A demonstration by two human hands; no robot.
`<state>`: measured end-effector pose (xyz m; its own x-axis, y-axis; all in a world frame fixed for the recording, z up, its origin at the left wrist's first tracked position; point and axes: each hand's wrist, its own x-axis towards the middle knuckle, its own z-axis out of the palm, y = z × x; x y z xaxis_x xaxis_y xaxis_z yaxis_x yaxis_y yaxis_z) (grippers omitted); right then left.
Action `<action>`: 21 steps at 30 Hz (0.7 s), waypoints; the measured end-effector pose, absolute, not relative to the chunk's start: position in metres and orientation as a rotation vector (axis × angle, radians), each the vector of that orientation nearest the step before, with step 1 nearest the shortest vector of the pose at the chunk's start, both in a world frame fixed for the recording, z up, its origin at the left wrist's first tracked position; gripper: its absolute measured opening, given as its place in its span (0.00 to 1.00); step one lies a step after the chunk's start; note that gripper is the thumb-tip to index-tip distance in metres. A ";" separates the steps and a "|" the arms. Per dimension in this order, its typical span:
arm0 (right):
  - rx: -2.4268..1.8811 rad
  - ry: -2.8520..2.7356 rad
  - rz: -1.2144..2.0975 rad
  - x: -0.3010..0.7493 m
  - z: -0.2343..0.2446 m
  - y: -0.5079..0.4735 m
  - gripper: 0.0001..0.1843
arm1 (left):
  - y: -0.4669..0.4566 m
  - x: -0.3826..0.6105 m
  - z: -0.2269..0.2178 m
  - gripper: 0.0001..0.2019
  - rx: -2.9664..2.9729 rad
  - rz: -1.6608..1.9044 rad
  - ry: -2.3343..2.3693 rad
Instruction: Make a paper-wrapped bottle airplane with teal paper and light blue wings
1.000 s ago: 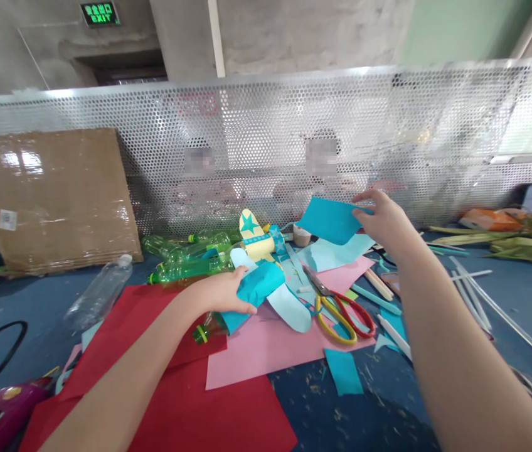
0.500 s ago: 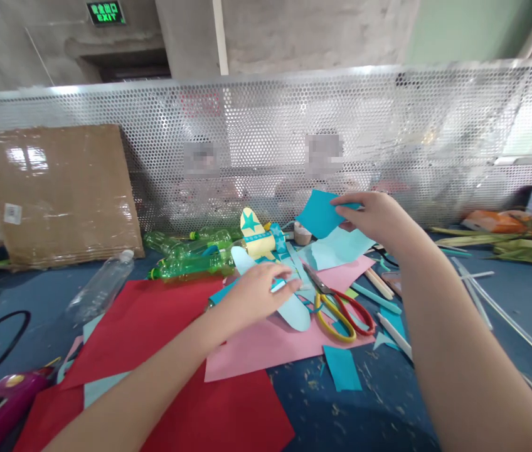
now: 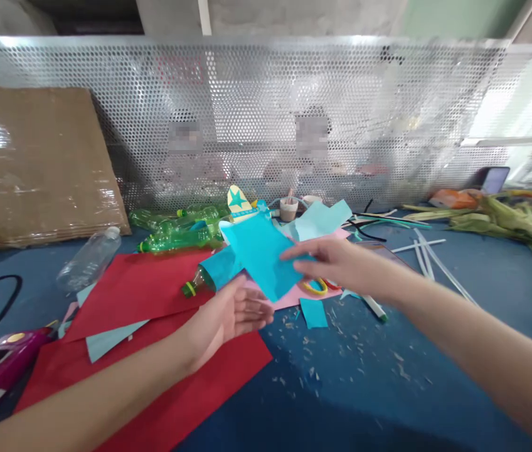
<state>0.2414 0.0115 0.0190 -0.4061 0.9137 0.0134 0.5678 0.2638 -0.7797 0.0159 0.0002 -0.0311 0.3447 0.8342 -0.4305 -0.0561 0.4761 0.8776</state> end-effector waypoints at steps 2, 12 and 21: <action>-1.405 -2.013 1.149 0.247 -0.013 -0.022 0.24 | -0.027 0.002 -0.035 0.19 1.096 0.650 1.196; -1.324 -2.119 0.872 0.252 -0.068 -0.122 0.29 | -0.134 0.008 -0.074 0.28 2.708 0.565 1.225; -1.421 -2.052 0.024 0.258 -0.093 -0.124 0.19 | -0.134 0.020 -0.065 0.26 2.534 0.409 1.267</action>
<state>0.2576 -0.1244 -0.0931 -0.2157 0.8477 0.4846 0.8363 0.4166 -0.3565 0.0197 -0.1336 -0.0650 0.5757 0.8079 0.1260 0.7291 -0.5770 0.3681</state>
